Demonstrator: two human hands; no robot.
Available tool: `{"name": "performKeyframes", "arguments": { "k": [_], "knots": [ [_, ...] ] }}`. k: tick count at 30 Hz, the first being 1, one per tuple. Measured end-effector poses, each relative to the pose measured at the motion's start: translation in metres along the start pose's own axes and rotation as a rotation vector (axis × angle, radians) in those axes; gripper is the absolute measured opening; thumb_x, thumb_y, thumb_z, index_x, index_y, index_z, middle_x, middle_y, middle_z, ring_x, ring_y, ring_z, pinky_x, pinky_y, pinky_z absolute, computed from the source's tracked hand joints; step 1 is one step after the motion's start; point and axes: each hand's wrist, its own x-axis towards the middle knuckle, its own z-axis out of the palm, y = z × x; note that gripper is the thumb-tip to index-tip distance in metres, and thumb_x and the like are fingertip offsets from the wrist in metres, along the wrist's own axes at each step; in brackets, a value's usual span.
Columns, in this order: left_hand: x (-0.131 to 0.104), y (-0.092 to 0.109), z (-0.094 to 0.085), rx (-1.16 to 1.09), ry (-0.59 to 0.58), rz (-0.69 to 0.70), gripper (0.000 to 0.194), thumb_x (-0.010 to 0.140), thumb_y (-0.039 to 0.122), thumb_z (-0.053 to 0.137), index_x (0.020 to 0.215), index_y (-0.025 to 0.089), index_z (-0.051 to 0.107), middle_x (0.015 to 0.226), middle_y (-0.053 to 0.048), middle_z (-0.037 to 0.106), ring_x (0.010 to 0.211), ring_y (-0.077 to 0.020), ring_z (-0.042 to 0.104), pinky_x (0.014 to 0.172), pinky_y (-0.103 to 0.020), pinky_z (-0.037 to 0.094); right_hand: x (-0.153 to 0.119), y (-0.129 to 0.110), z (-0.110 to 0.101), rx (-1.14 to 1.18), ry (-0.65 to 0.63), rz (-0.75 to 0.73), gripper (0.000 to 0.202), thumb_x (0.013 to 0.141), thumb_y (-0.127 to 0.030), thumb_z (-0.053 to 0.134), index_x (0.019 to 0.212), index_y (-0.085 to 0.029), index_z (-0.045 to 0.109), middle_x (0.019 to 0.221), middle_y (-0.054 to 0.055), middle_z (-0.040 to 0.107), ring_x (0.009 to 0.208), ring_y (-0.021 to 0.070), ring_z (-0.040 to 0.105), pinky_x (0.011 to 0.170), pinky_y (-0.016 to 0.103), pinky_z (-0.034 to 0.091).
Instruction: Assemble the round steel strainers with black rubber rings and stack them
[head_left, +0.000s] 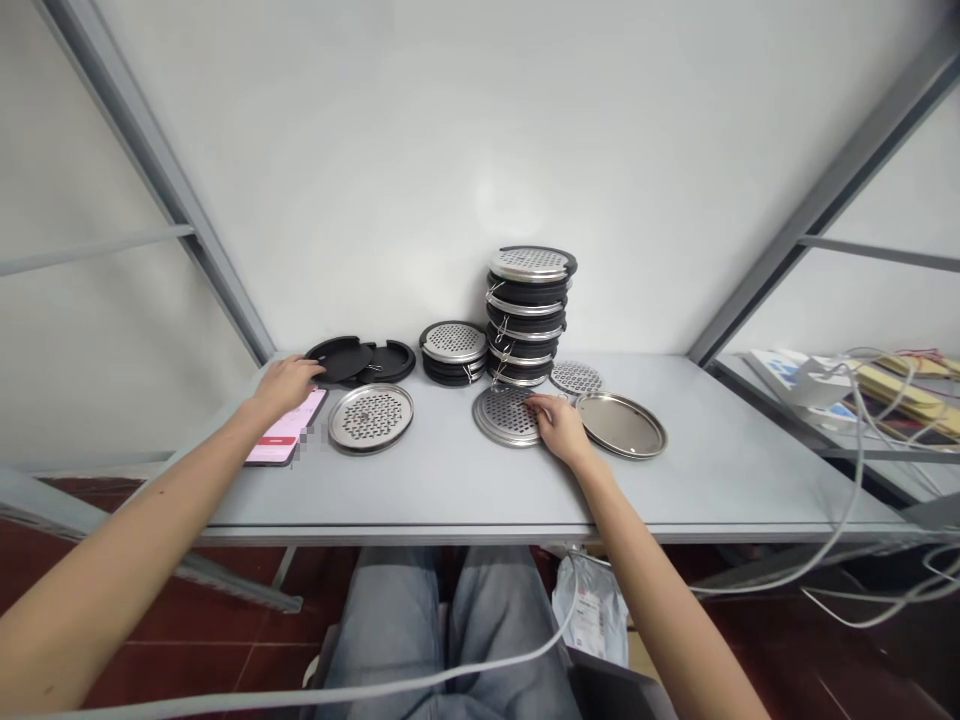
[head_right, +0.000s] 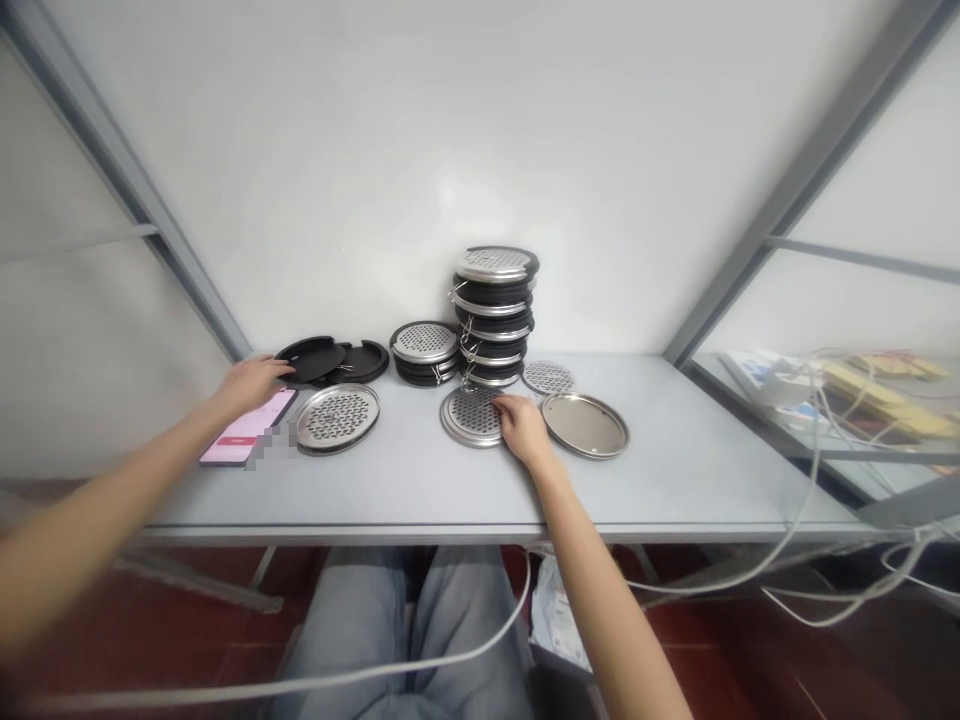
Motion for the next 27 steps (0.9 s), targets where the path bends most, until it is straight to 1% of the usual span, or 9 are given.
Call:
{"name": "performKeyframes", "arguments": {
  "k": [4,7,9,12,17,20,22,24,27],
  "knots": [
    [0.007,0.001,-0.008,0.049,0.006,0.055,0.026,0.08,0.019,0.049,0.094,0.019,0.071,0.111,-0.011,0.069,0.109,-0.0299,0.059,0.093,-0.04,0.043,-0.001,0.0,0.0,0.011,0.011,-0.008,0.029,0.086,-0.016,0.045,0.099,-0.016,0.071,0.109,0.012,0.071,0.104,0.0268,0.064,0.096,0.043,0.047],
    [0.007,0.002,-0.016,0.015,0.009,0.107,0.025,0.081,0.021,0.047,0.087,0.02,0.071,0.103,-0.01,0.071,0.1,-0.0294,0.063,0.086,-0.038,0.044,-0.001,0.0,0.001,0.015,0.015,-0.008,0.028,0.086,-0.018,0.047,0.1,-0.017,0.071,0.109,0.012,0.071,0.104,0.0272,0.064,0.095,0.044,0.047],
    [0.005,0.005,-0.022,-0.032,0.028,0.146,0.029,0.084,0.022,0.042,0.088,0.02,0.071,0.103,-0.01,0.07,0.097,-0.0286,0.063,0.082,-0.037,0.045,-0.001,-0.001,0.001,0.014,0.014,-0.004,0.028,0.086,-0.019,0.047,0.1,-0.017,0.071,0.109,0.011,0.071,0.104,0.027,0.063,0.095,0.044,0.047],
    [0.002,0.014,-0.035,-0.084,0.066,0.155,0.035,0.088,0.026,0.035,0.099,0.02,0.068,0.106,-0.01,0.069,0.097,-0.0273,0.063,0.081,-0.035,0.045,-0.002,-0.001,0.001,0.004,0.007,0.0,0.027,0.087,-0.019,0.046,0.1,-0.017,0.07,0.108,0.011,0.071,0.103,0.0269,0.063,0.095,0.044,0.047],
    [-0.002,0.036,-0.054,-0.09,0.123,0.114,0.041,0.091,0.027,0.032,0.122,0.016,0.056,0.112,-0.013,0.066,0.103,-0.0274,0.061,0.086,-0.036,0.046,-0.003,-0.002,0.0,-0.022,0.012,-0.015,0.029,0.089,-0.023,0.045,0.102,-0.017,0.07,0.11,0.011,0.069,0.105,0.0274,0.061,0.095,0.044,0.046],
    [-0.007,0.05,-0.062,-0.094,0.144,0.16,0.038,0.09,0.024,0.035,0.122,0.018,0.055,0.111,-0.012,0.067,0.103,-0.027,0.062,0.084,-0.036,0.047,-0.004,-0.01,-0.002,-0.04,0.032,-0.029,0.032,0.091,-0.031,0.046,0.106,-0.015,0.069,0.119,0.015,0.064,0.111,0.0289,0.058,0.098,0.046,0.044],
    [-0.014,0.063,-0.067,-0.086,0.151,0.197,0.035,0.091,0.023,0.037,0.12,0.019,0.056,0.105,-0.011,0.069,0.099,-0.026,0.064,0.082,-0.035,0.047,-0.006,-0.018,-0.003,-0.041,-0.007,-0.086,0.037,0.091,-0.039,0.047,0.112,-0.014,0.066,0.127,0.016,0.059,0.118,0.0296,0.054,0.102,0.047,0.041],
    [-0.024,0.078,-0.072,-0.088,0.15,0.231,0.033,0.091,0.021,0.04,0.119,0.02,0.056,0.099,-0.009,0.069,0.095,-0.0245,0.065,0.079,-0.033,0.048,-0.008,-0.025,-0.003,-0.047,-0.093,-0.174,0.047,0.088,-0.048,0.053,0.12,-0.016,0.062,0.134,0.015,0.055,0.124,0.0307,0.05,0.105,0.048,0.038],
    [-0.044,0.104,-0.078,-0.115,0.146,0.333,0.031,0.092,0.02,0.041,0.119,0.02,0.056,0.1,-0.009,0.069,0.089,-0.0224,0.066,0.074,-0.031,0.049,-0.009,-0.033,-0.002,-0.084,-0.178,-0.247,0.07,0.074,-0.06,0.066,0.128,-0.016,0.056,0.138,0.016,0.052,0.127,0.0343,0.046,0.107,0.052,0.035]
  ]
}}
